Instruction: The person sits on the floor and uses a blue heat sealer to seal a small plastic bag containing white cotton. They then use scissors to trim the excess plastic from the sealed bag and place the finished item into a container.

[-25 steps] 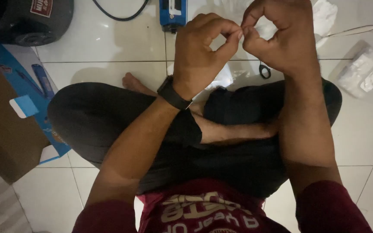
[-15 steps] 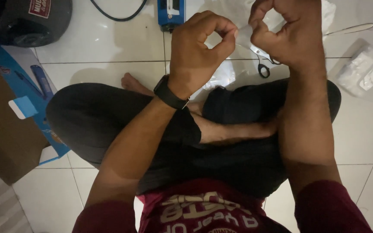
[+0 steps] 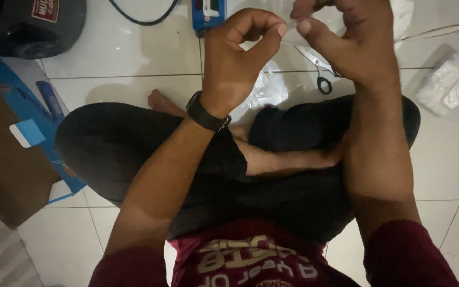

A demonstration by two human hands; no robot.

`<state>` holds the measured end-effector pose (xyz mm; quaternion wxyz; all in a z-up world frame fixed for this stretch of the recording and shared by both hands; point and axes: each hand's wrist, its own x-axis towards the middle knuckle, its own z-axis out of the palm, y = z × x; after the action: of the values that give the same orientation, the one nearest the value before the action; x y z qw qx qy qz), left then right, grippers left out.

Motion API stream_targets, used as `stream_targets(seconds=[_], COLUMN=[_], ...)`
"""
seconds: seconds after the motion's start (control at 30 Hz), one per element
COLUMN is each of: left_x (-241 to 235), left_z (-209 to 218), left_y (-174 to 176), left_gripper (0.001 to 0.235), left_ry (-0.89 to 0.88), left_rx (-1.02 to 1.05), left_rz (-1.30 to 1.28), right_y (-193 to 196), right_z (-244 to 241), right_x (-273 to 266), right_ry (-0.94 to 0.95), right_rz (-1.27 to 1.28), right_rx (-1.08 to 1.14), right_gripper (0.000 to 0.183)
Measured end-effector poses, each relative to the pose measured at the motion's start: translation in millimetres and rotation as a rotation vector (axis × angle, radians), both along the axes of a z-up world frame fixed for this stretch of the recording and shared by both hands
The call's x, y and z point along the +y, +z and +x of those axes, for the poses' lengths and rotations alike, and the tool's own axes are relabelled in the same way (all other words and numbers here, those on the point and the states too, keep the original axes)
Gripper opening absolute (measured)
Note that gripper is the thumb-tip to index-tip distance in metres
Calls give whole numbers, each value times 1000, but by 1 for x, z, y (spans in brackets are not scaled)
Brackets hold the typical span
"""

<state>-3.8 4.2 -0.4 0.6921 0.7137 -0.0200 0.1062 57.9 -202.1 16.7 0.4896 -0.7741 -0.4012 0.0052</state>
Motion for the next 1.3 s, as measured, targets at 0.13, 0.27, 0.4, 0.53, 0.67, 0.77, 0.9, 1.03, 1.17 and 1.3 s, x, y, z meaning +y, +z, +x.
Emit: stream_targets(seconds=[0.13, 0.27, 0.4, 0.53, 0.67, 0.77, 0.9, 1.03, 1.17, 1.3], left_x=[1, 2, -1, -5, -6, -4, 1, 10, 9, 9], left_z=[0, 0, 2, 3, 2, 4, 8, 11, 7, -3], left_y=[1, 6, 0, 5, 9, 6, -1, -19, -12, 21], left_gripper=[3, 1, 10, 11, 13, 13, 15, 17, 12, 41], left_ry=[-8, -20, 18, 41, 56, 56, 51, 82, -13, -109], left_rx=[-22, -18, -97, -155, -164, -208, -246, -158, 117, 439], left_rz=[34, 38, 126, 156, 153, 190, 200, 195, -90, -236], right_y=[-1, 1, 1, 4, 3, 4, 2, 7, 1, -2], right_z=[-4, -6, -5, -6, -5, -6, -1, 3, 4, -3], right_x=[3, 5, 6, 11, 10, 4, -4, -17, -17, 12], right_ry=[-101, -139, -100, -34, -27, -38, -49, -187, -280, -234], right_rz=[-41, -48, -58, -57, -72, -74, -102, -38, 25, -69], right_rx=[92, 87, 34, 54, 20, 28, -30, -48, -98, -293], right_gripper=[9, 14, 15, 13, 15, 13, 14, 18, 16, 10])
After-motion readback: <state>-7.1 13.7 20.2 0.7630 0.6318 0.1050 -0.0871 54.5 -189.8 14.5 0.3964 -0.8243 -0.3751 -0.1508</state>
